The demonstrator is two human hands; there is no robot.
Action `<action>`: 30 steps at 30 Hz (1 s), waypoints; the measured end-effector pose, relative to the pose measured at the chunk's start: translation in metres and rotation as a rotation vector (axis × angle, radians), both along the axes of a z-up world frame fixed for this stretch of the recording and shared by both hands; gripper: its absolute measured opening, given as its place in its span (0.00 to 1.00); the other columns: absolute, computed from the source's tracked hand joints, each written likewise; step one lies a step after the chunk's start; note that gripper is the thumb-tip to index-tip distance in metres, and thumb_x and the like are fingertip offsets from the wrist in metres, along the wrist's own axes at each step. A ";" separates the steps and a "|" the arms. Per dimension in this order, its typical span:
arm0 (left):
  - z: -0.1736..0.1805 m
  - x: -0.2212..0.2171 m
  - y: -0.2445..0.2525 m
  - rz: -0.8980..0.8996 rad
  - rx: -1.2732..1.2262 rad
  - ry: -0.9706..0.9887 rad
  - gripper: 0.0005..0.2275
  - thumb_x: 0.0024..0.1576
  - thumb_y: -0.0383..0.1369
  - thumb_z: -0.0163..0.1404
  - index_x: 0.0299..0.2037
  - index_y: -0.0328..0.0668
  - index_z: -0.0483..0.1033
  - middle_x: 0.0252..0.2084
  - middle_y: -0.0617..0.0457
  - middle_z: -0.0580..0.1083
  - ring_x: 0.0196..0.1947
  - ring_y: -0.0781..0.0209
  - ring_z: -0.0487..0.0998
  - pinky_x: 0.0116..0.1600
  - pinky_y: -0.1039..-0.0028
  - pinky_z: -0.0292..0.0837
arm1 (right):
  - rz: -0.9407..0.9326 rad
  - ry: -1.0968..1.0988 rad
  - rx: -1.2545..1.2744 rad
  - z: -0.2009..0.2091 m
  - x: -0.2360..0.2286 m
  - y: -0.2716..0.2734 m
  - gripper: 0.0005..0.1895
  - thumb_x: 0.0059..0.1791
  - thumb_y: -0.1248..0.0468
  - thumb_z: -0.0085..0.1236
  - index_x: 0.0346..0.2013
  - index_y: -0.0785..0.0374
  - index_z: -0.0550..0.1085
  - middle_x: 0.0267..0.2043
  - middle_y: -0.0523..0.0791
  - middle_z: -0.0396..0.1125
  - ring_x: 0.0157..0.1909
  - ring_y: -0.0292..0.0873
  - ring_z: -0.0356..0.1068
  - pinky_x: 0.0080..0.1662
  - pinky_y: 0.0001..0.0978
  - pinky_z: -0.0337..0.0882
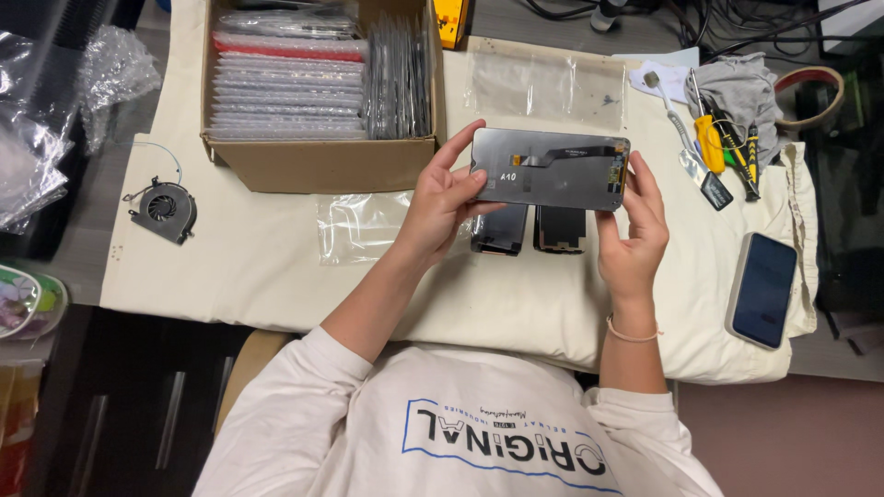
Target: The person removes several smartphone screens and back covers from a cardboard box, unwraps each from plastic, and places them on the table. The person handles the parts one at a time, inspecting them briefly before setting them down.
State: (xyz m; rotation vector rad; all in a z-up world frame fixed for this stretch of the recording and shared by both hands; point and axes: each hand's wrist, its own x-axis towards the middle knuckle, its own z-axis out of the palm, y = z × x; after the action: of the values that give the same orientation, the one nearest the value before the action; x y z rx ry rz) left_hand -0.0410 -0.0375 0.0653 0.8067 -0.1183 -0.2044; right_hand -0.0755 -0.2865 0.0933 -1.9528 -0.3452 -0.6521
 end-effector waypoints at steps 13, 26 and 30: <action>-0.002 -0.041 -0.053 0.396 0.449 -0.458 0.20 0.66 0.19 0.42 0.69 0.41 0.64 0.64 0.41 0.72 0.65 0.48 0.72 0.70 0.57 0.69 | 0.129 0.443 0.768 0.008 -0.006 0.035 0.22 0.55 0.62 0.55 0.61 0.73 0.68 0.56 0.59 0.71 0.54 0.51 0.76 0.52 0.42 0.83; -0.034 -0.046 -0.020 0.141 0.760 -1.075 0.17 0.66 0.22 0.40 0.57 0.50 0.79 0.63 0.50 0.74 0.67 0.48 0.71 0.73 0.55 0.60 | 0.125 0.823 1.084 -0.083 -0.031 -0.041 0.11 0.57 0.61 0.50 0.46 0.65 0.74 0.39 0.57 0.75 0.39 0.54 0.80 0.42 0.50 0.83; -0.045 -0.039 0.002 0.005 0.827 -1.063 0.23 0.55 0.10 0.43 0.49 0.48 0.84 0.55 0.49 0.79 0.59 0.47 0.77 0.66 0.56 0.69 | 0.095 0.953 1.132 -0.129 -0.064 -0.050 0.06 0.54 0.66 0.49 0.39 0.65 0.73 0.40 0.59 0.76 0.41 0.57 0.80 0.43 0.56 0.81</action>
State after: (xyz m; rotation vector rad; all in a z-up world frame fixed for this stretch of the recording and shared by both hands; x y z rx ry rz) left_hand -0.0795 -0.0353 0.0204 1.6781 -1.0845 0.2270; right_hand -0.1395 -0.3364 -0.0357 -0.9399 0.4556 0.2091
